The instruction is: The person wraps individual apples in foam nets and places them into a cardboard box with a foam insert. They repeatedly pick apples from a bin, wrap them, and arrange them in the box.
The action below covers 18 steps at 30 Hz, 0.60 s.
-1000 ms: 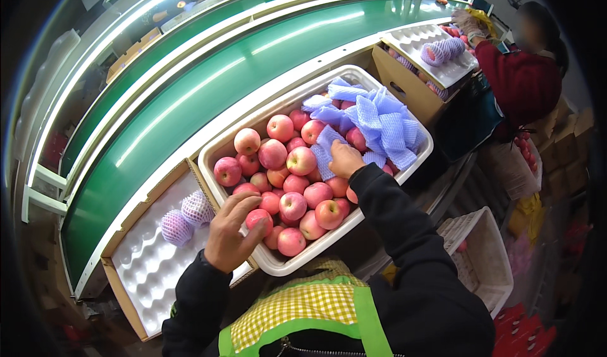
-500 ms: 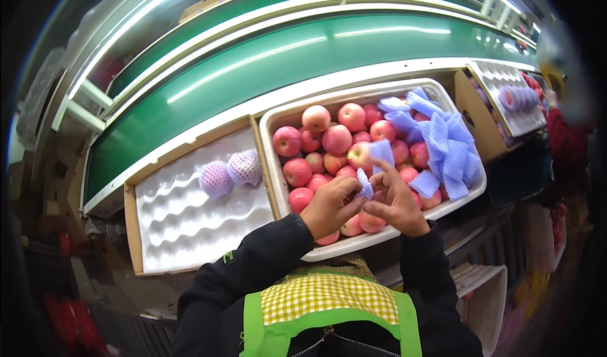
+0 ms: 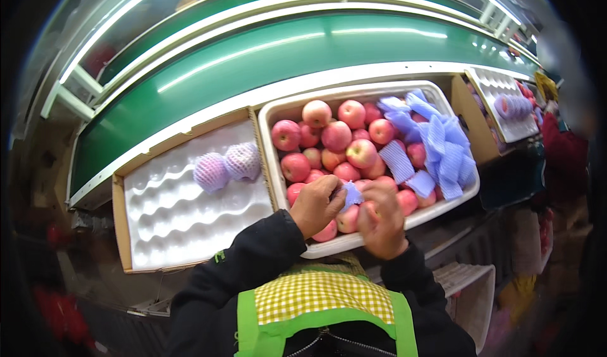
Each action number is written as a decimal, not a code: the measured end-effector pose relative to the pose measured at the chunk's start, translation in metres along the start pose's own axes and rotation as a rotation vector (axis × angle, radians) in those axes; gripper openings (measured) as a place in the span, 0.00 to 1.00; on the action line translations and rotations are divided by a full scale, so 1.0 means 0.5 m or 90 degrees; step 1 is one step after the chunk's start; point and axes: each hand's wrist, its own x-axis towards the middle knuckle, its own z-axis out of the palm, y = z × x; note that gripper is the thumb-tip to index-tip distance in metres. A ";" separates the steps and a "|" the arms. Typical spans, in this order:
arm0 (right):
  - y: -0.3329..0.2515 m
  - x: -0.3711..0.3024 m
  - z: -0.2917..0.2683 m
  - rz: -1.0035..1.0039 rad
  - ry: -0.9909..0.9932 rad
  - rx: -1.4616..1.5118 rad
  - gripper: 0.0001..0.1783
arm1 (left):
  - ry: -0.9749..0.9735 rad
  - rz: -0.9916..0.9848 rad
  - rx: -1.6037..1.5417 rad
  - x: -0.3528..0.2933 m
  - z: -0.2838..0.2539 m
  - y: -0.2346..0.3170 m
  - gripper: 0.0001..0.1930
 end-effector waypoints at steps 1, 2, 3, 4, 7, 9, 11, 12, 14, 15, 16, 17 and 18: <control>-0.026 0.004 0.006 -0.080 -0.038 0.044 0.14 | -0.029 -0.053 -0.038 -0.004 0.004 0.003 0.07; -0.034 -0.007 0.021 -0.085 -0.074 0.061 0.15 | -0.015 -0.027 -0.056 -0.010 0.005 0.003 0.06; -0.032 -0.018 0.027 -0.078 -0.066 -0.001 0.16 | 0.002 -0.065 -0.085 -0.012 0.008 0.002 0.06; -0.022 -0.027 0.034 -0.076 -0.058 -0.056 0.16 | 0.022 -0.107 -0.108 -0.014 0.008 -0.003 0.06; -0.010 -0.064 0.037 0.085 -0.145 -0.023 0.15 | 0.010 -0.108 -0.174 -0.024 -0.002 0.010 0.05; 0.009 -0.071 0.046 0.147 -0.295 -0.007 0.16 | -0.009 0.027 -0.054 -0.030 0.010 -0.002 0.05; 0.015 -0.047 0.018 0.319 -0.530 0.132 0.15 | -0.043 0.079 -0.023 -0.044 0.022 -0.008 0.05; 0.033 -0.068 0.026 0.428 -0.430 0.381 0.15 | -0.080 0.090 -0.037 -0.037 0.021 -0.001 0.05; 0.082 -0.124 0.059 0.603 -0.177 0.877 0.15 | -0.149 0.108 -0.062 -0.025 0.018 0.013 0.05; 0.033 -0.077 0.041 0.592 0.030 1.132 0.16 | -0.195 0.124 -0.061 -0.022 0.019 0.010 0.05; 0.043 -0.082 0.042 0.616 0.095 1.257 0.20 | -0.230 0.142 -0.065 -0.015 0.021 0.015 0.05; 0.057 -0.097 0.043 0.642 0.125 1.287 0.22 | -0.265 0.160 -0.069 -0.005 0.023 0.023 0.05; 0.068 -0.103 0.038 0.665 0.155 1.318 0.24 | -0.301 0.179 -0.071 0.009 0.024 0.030 0.05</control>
